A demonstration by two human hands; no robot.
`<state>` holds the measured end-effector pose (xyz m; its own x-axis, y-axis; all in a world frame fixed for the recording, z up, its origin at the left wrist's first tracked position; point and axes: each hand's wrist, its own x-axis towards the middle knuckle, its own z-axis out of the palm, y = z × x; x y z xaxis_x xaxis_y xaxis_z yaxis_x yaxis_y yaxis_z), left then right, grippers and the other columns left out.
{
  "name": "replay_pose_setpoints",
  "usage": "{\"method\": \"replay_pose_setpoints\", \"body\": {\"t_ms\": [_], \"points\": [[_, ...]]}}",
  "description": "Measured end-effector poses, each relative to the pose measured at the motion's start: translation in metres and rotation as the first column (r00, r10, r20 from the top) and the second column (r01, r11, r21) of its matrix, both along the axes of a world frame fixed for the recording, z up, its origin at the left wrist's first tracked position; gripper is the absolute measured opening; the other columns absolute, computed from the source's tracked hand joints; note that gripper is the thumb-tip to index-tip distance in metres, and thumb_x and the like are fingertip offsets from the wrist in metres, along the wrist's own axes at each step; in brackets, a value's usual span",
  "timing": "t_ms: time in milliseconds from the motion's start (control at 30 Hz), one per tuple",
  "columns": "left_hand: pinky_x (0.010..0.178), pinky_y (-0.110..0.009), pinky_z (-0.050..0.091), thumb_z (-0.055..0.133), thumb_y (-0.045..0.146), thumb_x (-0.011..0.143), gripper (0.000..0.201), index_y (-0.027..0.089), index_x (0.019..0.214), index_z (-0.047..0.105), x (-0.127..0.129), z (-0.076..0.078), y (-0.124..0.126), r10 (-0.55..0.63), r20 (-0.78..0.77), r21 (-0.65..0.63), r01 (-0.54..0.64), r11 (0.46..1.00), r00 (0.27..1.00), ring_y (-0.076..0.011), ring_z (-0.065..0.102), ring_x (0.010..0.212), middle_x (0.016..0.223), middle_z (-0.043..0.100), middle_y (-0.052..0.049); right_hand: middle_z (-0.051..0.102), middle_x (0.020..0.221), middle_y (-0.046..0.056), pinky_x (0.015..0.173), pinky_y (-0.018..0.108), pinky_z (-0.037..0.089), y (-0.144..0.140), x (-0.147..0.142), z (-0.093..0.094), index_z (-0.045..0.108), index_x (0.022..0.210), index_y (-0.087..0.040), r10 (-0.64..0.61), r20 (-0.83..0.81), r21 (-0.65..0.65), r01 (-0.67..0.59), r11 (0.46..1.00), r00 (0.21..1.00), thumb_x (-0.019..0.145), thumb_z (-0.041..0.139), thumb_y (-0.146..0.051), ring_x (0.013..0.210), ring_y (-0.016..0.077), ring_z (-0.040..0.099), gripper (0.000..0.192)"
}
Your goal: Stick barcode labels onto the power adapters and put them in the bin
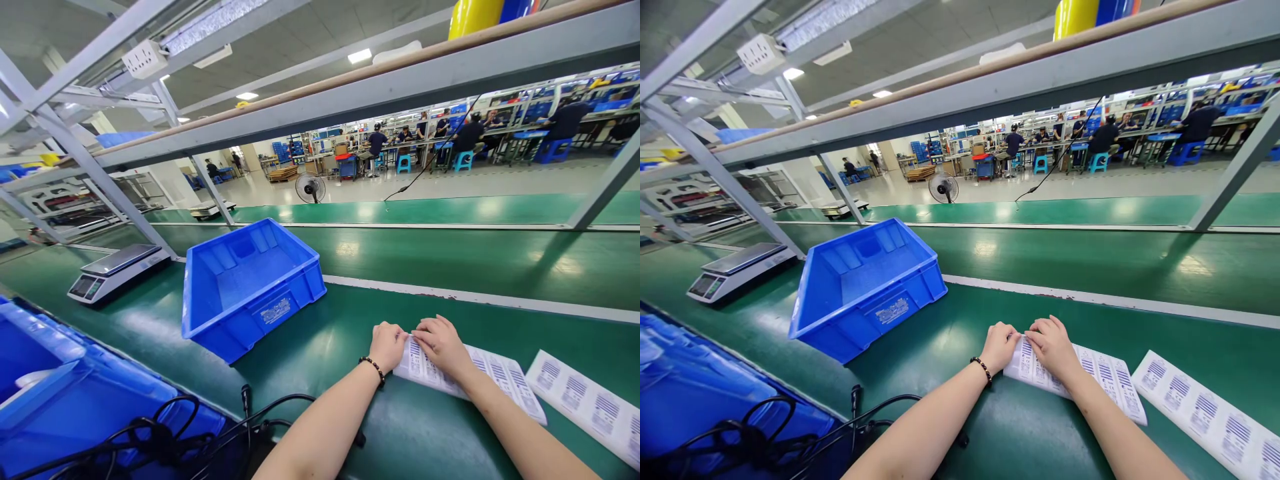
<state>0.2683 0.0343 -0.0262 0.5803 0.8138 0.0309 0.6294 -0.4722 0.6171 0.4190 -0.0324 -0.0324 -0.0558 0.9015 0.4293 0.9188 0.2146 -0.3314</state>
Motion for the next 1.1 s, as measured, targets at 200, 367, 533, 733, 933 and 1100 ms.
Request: {"method": "replay_pose_setpoints", "body": {"t_ms": [200, 367, 533, 733, 933, 1100], "points": [[0.088, -0.036, 0.037, 0.034, 0.026, 0.09, 0.028, 0.02, 0.082, 0.059, 0.0, -0.002, 0.001, 0.113, -0.027, 0.029, -0.112, 0.993, 0.993, -0.0207, 0.051, 0.097, 0.093, 0.065, -0.006, 0.066, 0.089, 0.007, 0.093, 0.046, 0.041, -0.014, -0.003, 0.02, 0.066, 0.084, -0.024, 0.065, -0.041, 0.21, -0.055, 0.976, 0.997, 0.084, 0.044, -0.023, 0.096, 0.0229, 0.058, 0.022], [0.091, -0.035, 0.036, 0.037, 0.025, 0.088, 0.024, 0.019, 0.081, 0.059, -0.001, 0.0, 0.0, 0.158, -0.011, 0.028, -0.157, 0.987, 0.987, -0.0209, 0.049, 0.102, 0.1, 0.062, -0.006, 0.061, 0.095, 0.008, 0.085, 0.042, 0.048, -0.028, 0.002, 0.04, 0.06, 0.091, -0.024, -0.061, -0.371, 0.512, 0.259, 0.819, 0.926, 0.084, 0.05, -0.021, 0.092, 0.0226, 0.059, 0.012], [0.097, -0.034, 0.035, 0.043, 0.031, 0.087, 0.022, 0.022, 0.089, 0.062, -0.001, 0.003, -0.003, 0.141, 0.029, 0.028, -0.142, 0.99, 0.99, -0.0197, 0.048, 0.107, 0.104, 0.063, -0.003, 0.055, 0.114, 0.011, 0.095, 0.047, 0.042, -0.017, 0.002, 0.028, 0.052, 0.118, -0.022, -0.166, -0.4, 0.375, 0.326, 0.868, 0.901, 0.088, 0.044, -0.031, 0.109, 0.026, 0.053, 0.032], [0.102, -0.033, 0.037, 0.043, 0.025, 0.083, 0.038, 0.017, 0.118, 0.054, -0.017, 0.027, 0.001, 0.061, -0.045, -0.026, -0.062, 0.998, 0.997, -0.0204, 0.047, 0.118, 0.123, 0.057, -0.008, 0.043, 0.136, 0.014, 0.101, 0.049, 0.036, -0.003, -0.005, -0.006, 0.024, 0.142, -0.021, -0.118, -0.242, 0.061, 0.137, 0.989, 0.963, 0.089, 0.038, -0.035, 0.123, 0.0272, 0.044, 0.057], [0.114, -0.054, 0.011, 0.047, 0.027, 0.079, 0.039, 0.023, 0.117, 0.057, -0.072, 0.078, -0.037, -0.095, -0.178, 0.098, 0.114, 0.989, 0.98, -0.029, 0.031, 0.133, 0.132, 0.051, -0.007, 0.043, 0.139, 0.013, 0.106, 0.058, 0.02, -0.013, -0.014, 0.004, 0.017, 0.146, -0.022, 0.012, -0.096, -0.283, -0.039, 0.958, 0.995, 0.055, 0.072, -0.048, 0.126, 0.0341, 0.039, 0.11], [0.11, -0.058, 0.024, 0.055, 0.029, 0.076, 0.04, 0.032, 0.115, 0.057, -0.118, 0.052, -0.076, -0.132, -0.205, 0.385, 0.204, 0.9, 0.97, -0.0298, 0.04, 0.13, 0.129, 0.056, -0.003, 0.042, 0.14, 0.014, 0.107, 0.058, 0.012, -0.018, -0.007, 0.023, 0.012, 0.147, -0.021, -0.086, 0.053, -0.492, 0.101, 0.865, 0.995, 0.059, 0.069, -0.038, 0.13, 0.0334, 0.033, 0.107]]}}
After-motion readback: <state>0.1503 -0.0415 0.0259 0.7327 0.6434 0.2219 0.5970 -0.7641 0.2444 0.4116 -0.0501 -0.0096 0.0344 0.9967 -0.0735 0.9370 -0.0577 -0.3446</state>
